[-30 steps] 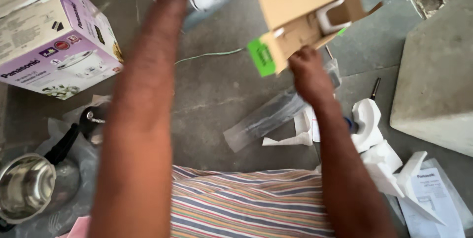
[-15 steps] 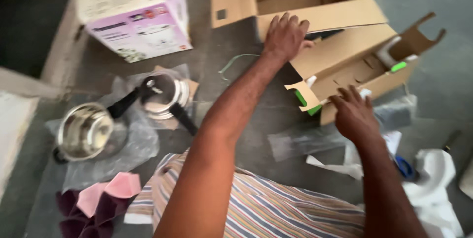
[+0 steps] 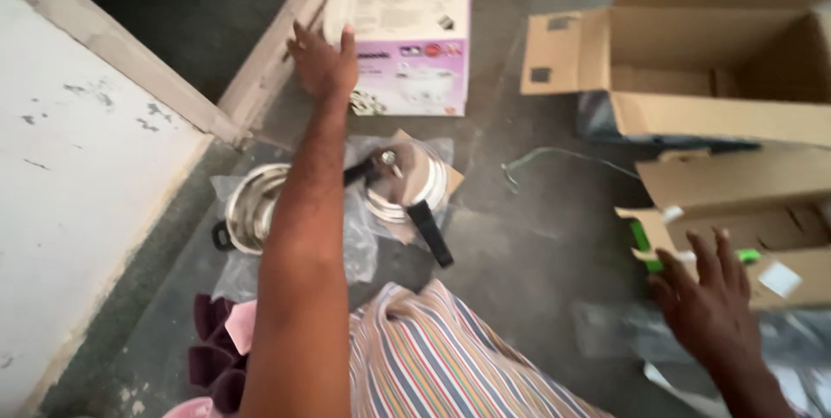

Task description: The person opens a cardboard box and removes packaging materials, including plastic wrap and foam pieces. They take out a long black object, inspect it, and place it back in the plastic wrap. They also handle a white bucket and a Panasonic product box.

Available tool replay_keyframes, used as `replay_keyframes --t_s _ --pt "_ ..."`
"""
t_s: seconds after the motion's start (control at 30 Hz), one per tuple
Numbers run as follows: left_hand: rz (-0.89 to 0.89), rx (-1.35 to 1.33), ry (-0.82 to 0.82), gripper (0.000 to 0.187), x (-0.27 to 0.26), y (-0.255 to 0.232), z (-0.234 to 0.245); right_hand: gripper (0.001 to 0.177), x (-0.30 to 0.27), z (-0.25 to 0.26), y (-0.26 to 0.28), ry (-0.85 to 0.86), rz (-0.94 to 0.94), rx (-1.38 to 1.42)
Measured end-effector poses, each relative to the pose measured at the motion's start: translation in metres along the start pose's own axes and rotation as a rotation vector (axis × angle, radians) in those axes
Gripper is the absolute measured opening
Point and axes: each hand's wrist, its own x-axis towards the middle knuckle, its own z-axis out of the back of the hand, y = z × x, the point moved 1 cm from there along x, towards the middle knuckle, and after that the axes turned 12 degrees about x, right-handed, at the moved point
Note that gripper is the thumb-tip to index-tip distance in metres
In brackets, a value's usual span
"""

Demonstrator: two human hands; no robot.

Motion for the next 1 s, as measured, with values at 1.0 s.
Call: replay_keyframes --t_s 1.0 --pt "-0.183 -1.081 0.506 0.046 -0.054 -0.008 -0.03 0.071 0.327 -0.11 0.155 -0.203 -0.204 1.198"
